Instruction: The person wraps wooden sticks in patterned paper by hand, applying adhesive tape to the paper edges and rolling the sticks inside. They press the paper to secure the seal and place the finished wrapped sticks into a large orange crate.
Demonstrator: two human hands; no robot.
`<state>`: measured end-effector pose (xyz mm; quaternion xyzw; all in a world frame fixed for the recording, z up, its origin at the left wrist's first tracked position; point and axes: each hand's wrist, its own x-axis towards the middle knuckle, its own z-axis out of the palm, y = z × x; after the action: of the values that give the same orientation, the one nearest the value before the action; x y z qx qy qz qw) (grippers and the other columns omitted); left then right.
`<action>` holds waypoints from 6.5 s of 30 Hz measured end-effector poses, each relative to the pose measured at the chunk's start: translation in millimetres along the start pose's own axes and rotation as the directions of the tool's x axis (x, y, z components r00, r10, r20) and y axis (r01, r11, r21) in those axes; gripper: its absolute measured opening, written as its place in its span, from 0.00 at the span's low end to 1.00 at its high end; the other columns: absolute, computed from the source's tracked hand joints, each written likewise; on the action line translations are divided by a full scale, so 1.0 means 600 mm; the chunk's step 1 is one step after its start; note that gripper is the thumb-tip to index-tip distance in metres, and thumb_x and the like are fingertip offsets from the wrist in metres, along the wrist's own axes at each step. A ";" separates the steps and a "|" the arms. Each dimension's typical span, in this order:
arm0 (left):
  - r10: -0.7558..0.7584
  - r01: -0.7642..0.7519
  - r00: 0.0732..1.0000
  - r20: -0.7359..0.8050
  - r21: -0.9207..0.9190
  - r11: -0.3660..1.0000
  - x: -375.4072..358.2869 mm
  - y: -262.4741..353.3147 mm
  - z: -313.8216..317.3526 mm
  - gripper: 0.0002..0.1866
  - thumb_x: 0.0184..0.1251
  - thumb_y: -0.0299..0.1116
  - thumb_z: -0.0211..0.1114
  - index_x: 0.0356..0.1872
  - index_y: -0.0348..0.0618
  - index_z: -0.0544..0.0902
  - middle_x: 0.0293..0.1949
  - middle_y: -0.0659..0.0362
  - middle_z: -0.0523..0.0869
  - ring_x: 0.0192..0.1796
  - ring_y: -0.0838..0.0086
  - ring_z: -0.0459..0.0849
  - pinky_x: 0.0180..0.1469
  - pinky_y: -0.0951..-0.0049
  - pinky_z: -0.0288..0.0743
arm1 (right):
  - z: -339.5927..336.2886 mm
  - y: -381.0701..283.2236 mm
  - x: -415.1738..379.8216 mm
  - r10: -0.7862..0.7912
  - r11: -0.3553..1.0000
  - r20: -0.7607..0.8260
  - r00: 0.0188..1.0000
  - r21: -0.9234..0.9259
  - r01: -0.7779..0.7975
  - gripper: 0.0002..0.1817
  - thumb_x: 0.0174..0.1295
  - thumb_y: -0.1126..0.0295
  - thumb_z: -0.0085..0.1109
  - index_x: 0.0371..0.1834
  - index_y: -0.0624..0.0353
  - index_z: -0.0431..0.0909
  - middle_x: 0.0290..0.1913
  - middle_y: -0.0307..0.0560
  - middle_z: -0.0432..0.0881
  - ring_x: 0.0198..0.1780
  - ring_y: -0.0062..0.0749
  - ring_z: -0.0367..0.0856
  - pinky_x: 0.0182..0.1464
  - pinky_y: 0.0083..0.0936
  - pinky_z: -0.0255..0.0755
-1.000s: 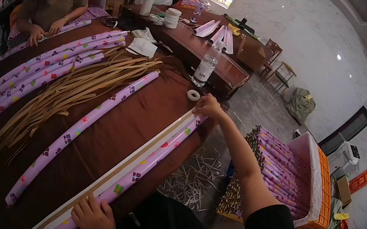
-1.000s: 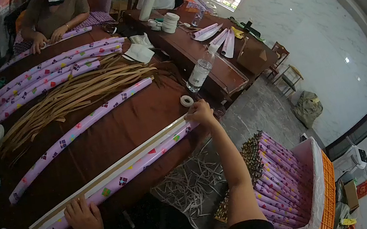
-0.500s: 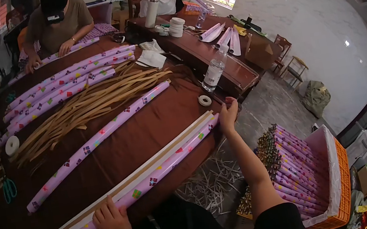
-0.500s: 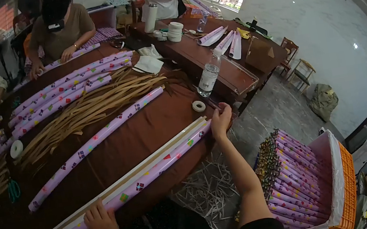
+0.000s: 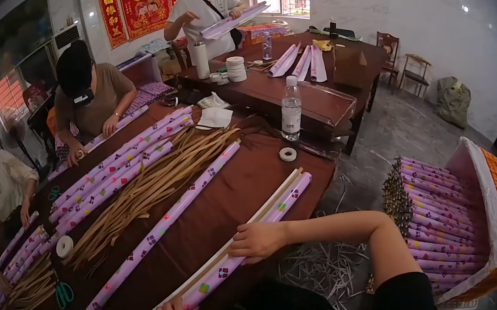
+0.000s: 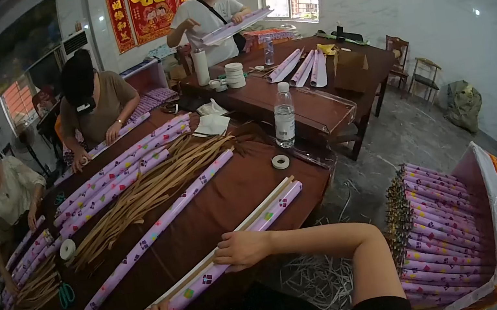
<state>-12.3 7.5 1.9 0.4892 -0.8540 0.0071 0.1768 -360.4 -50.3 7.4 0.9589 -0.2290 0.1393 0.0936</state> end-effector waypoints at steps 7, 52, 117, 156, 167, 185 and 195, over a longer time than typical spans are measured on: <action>0.050 -0.050 0.999 0.008 0.050 0.997 -0.026 -0.023 -0.017 0.24 0.59 0.39 0.70 0.52 0.34 0.77 0.39 0.48 0.75 0.45 0.53 0.74 0.50 0.54 0.67 | -0.007 -0.023 0.029 -0.009 1.000 0.006 1.000 -0.030 0.009 0.18 0.62 0.56 0.59 0.44 0.58 0.72 0.34 0.42 0.75 0.36 0.34 0.78 0.38 0.31 0.72; 0.272 -0.277 0.958 -0.088 -0.048 0.960 0.015 -0.047 -0.005 0.21 0.62 0.36 0.69 0.54 0.37 0.79 0.41 0.53 0.74 0.44 0.60 0.72 0.48 0.63 0.71 | 0.026 -0.002 0.041 0.000 0.994 -0.072 0.997 -0.108 -0.007 0.20 0.62 0.50 0.60 0.39 0.58 0.74 0.28 0.43 0.77 0.31 0.39 0.80 0.36 0.34 0.74; 0.204 -0.218 0.962 -0.180 -0.056 0.974 0.009 -0.027 -0.017 0.21 0.55 0.38 0.71 0.50 0.42 0.82 0.40 0.55 0.77 0.44 0.58 0.75 0.48 0.61 0.72 | 0.025 0.036 0.149 0.278 0.766 0.357 0.892 0.477 -0.430 0.24 0.56 0.56 0.69 0.51 0.59 0.80 0.41 0.50 0.82 0.46 0.46 0.80 0.51 0.38 0.73; 0.185 -0.182 0.980 -0.070 0.041 0.982 0.010 0.016 -0.069 0.28 0.56 0.26 0.61 0.62 0.37 0.76 0.60 0.44 0.77 0.64 0.54 0.74 0.66 0.56 0.66 | -0.040 -0.111 0.108 0.241 0.927 -0.007 0.971 0.299 -0.228 0.19 0.49 0.78 0.60 0.46 0.51 0.86 0.41 0.42 0.84 0.42 0.38 0.83 0.35 0.33 0.79; 0.186 -0.188 0.980 0.074 0.032 0.982 -0.012 0.025 -0.026 0.30 0.53 0.18 0.57 0.63 0.31 0.73 0.59 0.42 0.79 0.63 0.52 0.78 0.68 0.59 0.69 | 0.027 -0.187 0.067 0.506 0.859 -0.182 0.843 0.190 -0.475 0.28 0.50 0.78 0.59 0.58 0.45 0.80 0.57 0.47 0.80 0.63 0.43 0.76 0.71 0.63 0.53; 0.237 -0.213 0.969 -0.074 0.241 0.947 -0.023 0.040 0.012 0.19 0.66 0.18 0.52 0.58 0.26 0.77 0.60 0.40 0.78 0.63 0.49 0.78 0.66 0.53 0.73 | -0.017 -0.069 -0.164 0.776 0.209 -0.502 -0.382 0.776 -0.595 0.07 0.64 0.70 0.65 0.40 0.63 0.80 0.36 0.39 0.81 0.34 0.19 0.76 0.40 0.19 0.71; 0.237 -0.219 0.970 -0.047 0.250 0.943 -0.029 0.037 0.020 0.18 0.68 0.18 0.51 0.59 0.25 0.76 0.60 0.40 0.78 0.64 0.47 0.77 0.66 0.51 0.72 | -0.073 -0.008 -0.304 0.840 0.080 -0.440 -0.318 0.679 -0.730 0.11 0.60 0.66 0.68 0.35 0.65 0.86 0.30 0.42 0.82 0.32 0.23 0.77 0.37 0.23 0.70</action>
<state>-26.2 31.1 -10.9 0.4043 -0.8902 0.1505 0.1461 -524.2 39.8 -8.3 0.3453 -0.7303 0.5894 0.0046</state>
